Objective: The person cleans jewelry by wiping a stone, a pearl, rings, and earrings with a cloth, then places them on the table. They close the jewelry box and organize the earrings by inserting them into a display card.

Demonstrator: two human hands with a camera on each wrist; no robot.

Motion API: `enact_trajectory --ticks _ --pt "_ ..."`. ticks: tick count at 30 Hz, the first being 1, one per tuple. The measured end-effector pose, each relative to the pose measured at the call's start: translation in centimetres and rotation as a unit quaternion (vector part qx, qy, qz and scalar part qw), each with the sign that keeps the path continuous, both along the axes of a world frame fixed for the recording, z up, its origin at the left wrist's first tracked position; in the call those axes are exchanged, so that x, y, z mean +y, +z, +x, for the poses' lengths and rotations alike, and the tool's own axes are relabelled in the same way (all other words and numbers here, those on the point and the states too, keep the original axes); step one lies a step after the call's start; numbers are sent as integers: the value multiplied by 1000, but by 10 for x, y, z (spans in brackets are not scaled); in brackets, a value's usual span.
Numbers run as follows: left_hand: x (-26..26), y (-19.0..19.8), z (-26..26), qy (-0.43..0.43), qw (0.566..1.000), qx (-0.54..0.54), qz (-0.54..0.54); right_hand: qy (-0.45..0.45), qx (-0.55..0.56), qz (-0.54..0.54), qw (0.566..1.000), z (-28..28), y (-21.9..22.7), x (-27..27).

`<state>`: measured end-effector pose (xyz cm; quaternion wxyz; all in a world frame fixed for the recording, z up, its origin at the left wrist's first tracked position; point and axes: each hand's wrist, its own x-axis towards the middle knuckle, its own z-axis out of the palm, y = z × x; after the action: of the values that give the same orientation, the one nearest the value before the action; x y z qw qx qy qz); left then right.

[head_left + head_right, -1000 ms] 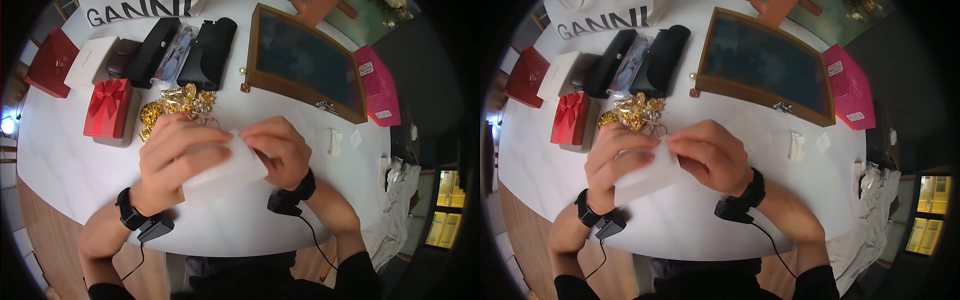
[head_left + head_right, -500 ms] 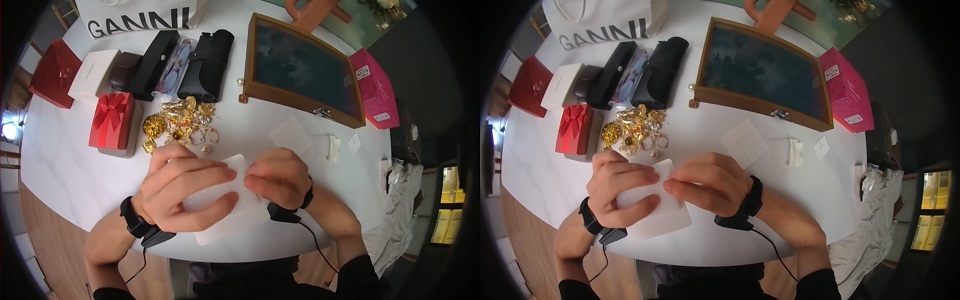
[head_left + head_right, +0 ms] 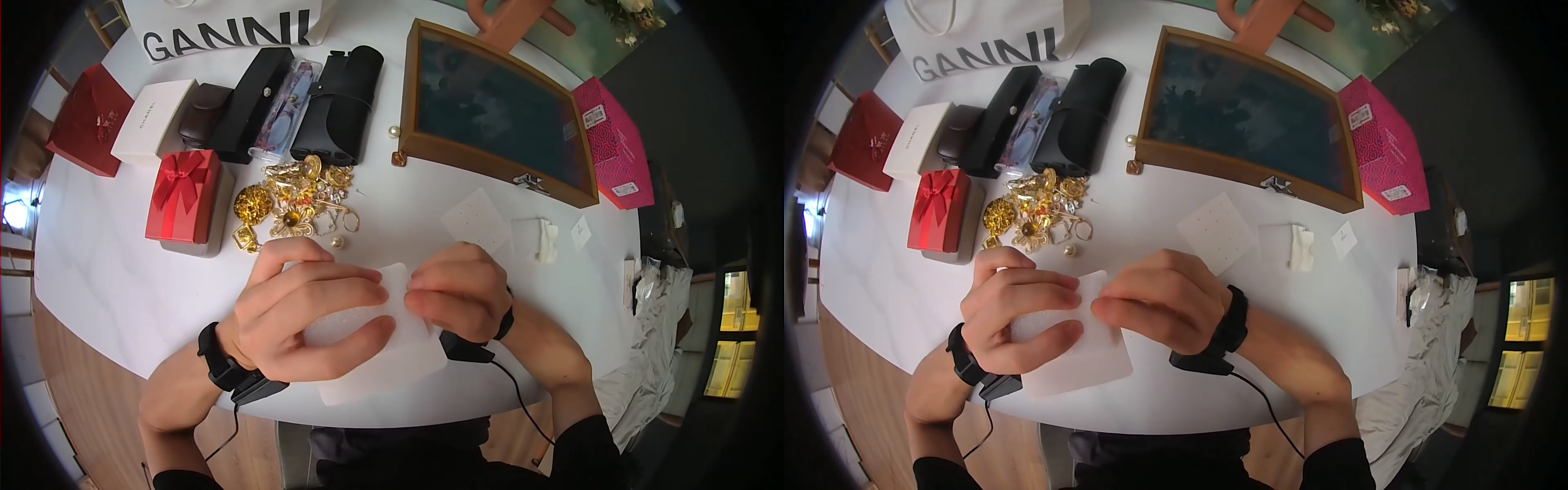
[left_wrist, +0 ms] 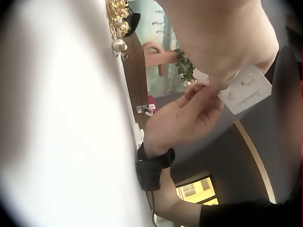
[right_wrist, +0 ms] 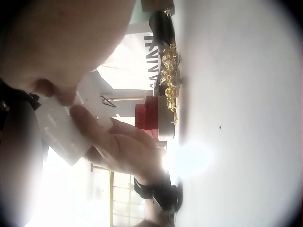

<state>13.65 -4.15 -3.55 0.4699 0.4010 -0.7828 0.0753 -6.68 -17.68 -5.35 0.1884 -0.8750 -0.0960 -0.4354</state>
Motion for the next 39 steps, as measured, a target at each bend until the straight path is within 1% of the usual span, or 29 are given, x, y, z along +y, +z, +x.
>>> enact_trajectory --ticks 3,7,19,21,25,26,28,30,32,34,35,37,38,39 --pt "-3 -1 0 -7 1000 6 -6 6 -1 -18 1000 1 -1 -2" --pt "-4 -1 0 -9 1000 14 -6 13 7 -10 1000 0 -1 -5" --pt "-5 -2 -1 -13 1000 21 -8 -8 -18 -19 1000 0 -6 -2" --pt "-5 -4 -1 -13 1000 22 -7 1 2 -32 999 0 -3 -3" --pt "-6 -4 -1 -12 1000 26 -2 -2 6 -27 1000 -1 -3 -3" --pt "-5 -4 0 -12 1000 26 -2 -4 22 -25 999 -3 -3 -4" --pt "-3 -4 2 -23 999 35 31 -6 37 -23 999 -2 -2 -5" --pt "-3 -4 2 -17 999 38 35 -28 -2 28 999 4 -1 -3" --pt "-4 -4 2 -11 998 40 40 -34 -21 37 999 7 -6 -3" --pt "-7 -7 3 -3 1000 29 2 -39 -41 46 997 10 -9 -3" --pt "-8 -9 2 -4 1000 29 1 -43 -45 46 997 10 -10 -3" --pt "-9 -15 -1 -7 992 118 51 -47 -49 47 997 13 -10 -4" --pt "-10 -18 -1 -7 992 119 51 -48 -33 59 997 15 -9 -5" --pt "-13 -22 -1 -14 983 166 74 -50 -18 71 996 17 -9 -6"
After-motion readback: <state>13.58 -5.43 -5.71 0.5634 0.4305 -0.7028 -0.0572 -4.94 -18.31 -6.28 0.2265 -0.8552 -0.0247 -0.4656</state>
